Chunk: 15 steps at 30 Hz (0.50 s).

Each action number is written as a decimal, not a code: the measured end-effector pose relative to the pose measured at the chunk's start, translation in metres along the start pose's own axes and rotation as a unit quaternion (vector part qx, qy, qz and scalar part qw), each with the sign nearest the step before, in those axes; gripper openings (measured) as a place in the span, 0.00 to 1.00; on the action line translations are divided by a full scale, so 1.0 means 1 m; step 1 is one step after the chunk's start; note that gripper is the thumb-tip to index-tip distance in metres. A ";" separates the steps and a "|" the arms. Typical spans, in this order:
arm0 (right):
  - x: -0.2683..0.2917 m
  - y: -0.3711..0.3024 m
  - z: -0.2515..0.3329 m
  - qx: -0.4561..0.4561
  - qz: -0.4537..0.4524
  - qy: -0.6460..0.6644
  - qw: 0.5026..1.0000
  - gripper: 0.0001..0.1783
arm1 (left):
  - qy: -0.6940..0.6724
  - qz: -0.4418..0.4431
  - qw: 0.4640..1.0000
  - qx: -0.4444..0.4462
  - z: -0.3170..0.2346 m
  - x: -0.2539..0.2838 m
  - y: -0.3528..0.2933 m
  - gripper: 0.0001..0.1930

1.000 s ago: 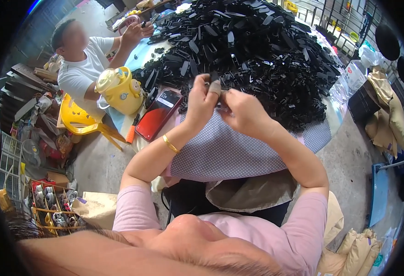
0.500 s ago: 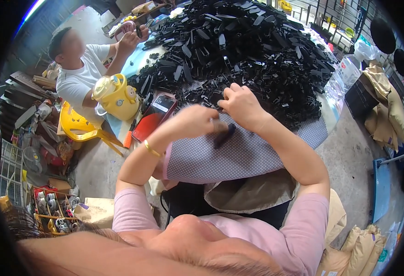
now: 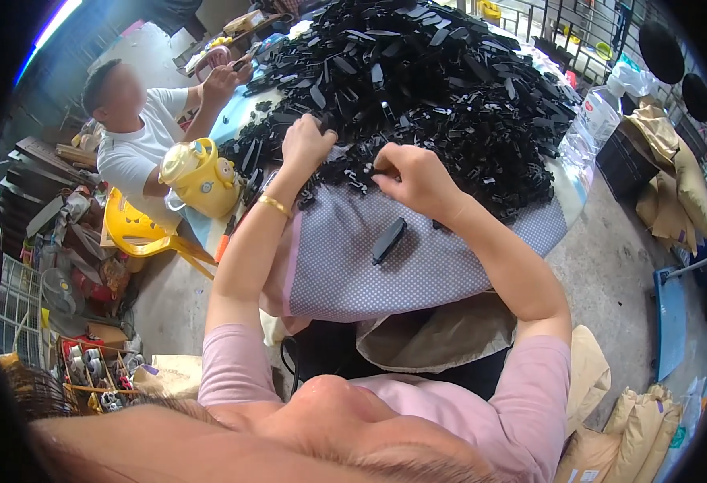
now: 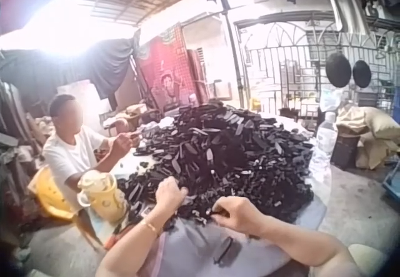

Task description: Manually assemble or inspect small black plastic components at an industrial workbench.

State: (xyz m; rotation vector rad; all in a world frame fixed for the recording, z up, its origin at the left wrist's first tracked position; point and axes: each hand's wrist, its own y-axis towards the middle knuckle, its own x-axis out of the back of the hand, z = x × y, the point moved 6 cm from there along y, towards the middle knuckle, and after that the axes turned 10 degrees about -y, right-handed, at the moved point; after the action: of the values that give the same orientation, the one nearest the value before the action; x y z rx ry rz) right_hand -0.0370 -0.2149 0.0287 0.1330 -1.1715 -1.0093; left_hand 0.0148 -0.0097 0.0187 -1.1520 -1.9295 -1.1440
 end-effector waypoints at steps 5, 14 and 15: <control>0.002 0.000 -0.018 -0.127 -0.059 0.263 0.955 0.11 | -0.573 0.170 0.798 0.073 -0.023 -0.017 -0.030 0.13; 0.004 0.000 -0.018 -0.114 -0.109 0.233 0.960 0.11 | -0.771 0.293 0.547 0.143 -0.054 -0.028 -0.074 0.15; 0.006 0.000 -0.016 -0.118 -0.104 0.212 0.965 0.11 | -0.781 0.308 0.530 0.120 -0.057 -0.028 -0.077 0.15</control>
State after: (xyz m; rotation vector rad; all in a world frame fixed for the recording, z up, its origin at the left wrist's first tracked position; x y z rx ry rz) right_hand -0.0244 -0.2252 0.0258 0.2719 -0.6507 -1.2260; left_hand -0.0382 -0.0897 -0.0068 -2.7813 -1.9979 1.0752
